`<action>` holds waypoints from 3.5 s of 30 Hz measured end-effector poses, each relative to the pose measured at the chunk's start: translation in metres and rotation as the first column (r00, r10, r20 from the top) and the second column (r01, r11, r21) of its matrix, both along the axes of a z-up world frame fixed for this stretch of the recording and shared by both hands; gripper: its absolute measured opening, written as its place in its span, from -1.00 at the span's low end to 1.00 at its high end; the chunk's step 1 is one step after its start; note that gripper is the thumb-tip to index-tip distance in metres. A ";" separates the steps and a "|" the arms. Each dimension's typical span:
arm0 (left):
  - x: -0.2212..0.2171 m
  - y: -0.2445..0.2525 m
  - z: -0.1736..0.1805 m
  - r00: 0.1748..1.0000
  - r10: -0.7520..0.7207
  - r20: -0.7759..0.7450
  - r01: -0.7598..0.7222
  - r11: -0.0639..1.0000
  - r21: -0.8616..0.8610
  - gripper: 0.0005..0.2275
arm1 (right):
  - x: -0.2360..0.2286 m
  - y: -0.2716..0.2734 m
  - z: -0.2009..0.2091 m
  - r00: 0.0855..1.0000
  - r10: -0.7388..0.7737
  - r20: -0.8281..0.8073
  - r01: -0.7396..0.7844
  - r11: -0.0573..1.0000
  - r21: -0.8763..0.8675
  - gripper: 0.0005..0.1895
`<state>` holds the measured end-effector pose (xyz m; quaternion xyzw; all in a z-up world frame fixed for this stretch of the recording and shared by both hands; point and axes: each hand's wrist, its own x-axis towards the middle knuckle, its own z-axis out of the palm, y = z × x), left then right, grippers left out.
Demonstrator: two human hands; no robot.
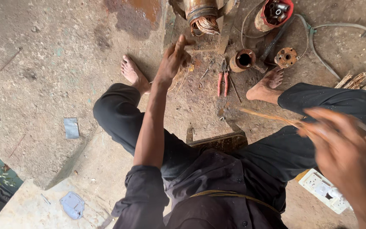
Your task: The person sits on the floor and uses pliers to remove and adjust copper wires from a cylindrical electrical coil mounted on a metal stand. The person repeatedly pulls, twists, and arranges the wires by hand.
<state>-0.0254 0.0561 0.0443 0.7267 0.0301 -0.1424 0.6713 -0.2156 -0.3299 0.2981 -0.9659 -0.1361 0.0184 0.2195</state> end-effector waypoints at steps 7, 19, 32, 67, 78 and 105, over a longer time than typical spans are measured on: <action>-0.032 -0.016 0.056 0.919 -0.375 -0.119 0.350 0.917 -0.189 -0.14 | 0.092 0.076 -0.111 0.914 0.405 -0.028 -0.367 0.853 0.372 -0.82; -0.048 -0.029 0.047 0.933 -0.351 -0.082 0.342 0.934 -0.101 -0.28 | 0.138 0.141 -0.155 0.841 0.460 0.284 -0.436 0.888 -0.148 -0.86; -0.016 -0.033 -0.014 0.946 0.313 -0.088 -0.255 0.882 0.397 -0.70 | 0.210 0.189 -0.245 0.974 -0.001 0.226 -0.040 0.983 0.178 -0.75; 0.023 -0.057 -0.025 0.870 0.417 0.265 -0.481 0.837 0.262 -0.77 | 0.237 0.185 -0.312 0.948 0.022 0.317 -0.097 0.970 0.224 -0.86; 0.030 -0.060 -0.041 0.872 0.351 0.340 -0.455 0.838 0.300 -0.77 | 0.242 0.173 -0.331 0.867 0.193 0.459 -0.215 0.977 -0.005 -0.52; 0.028 -0.051 -0.037 0.917 0.334 0.218 -0.373 0.912 0.169 -0.71 | 0.229 0.185 -0.295 0.923 0.049 0.381 -0.154 0.956 0.250 -0.88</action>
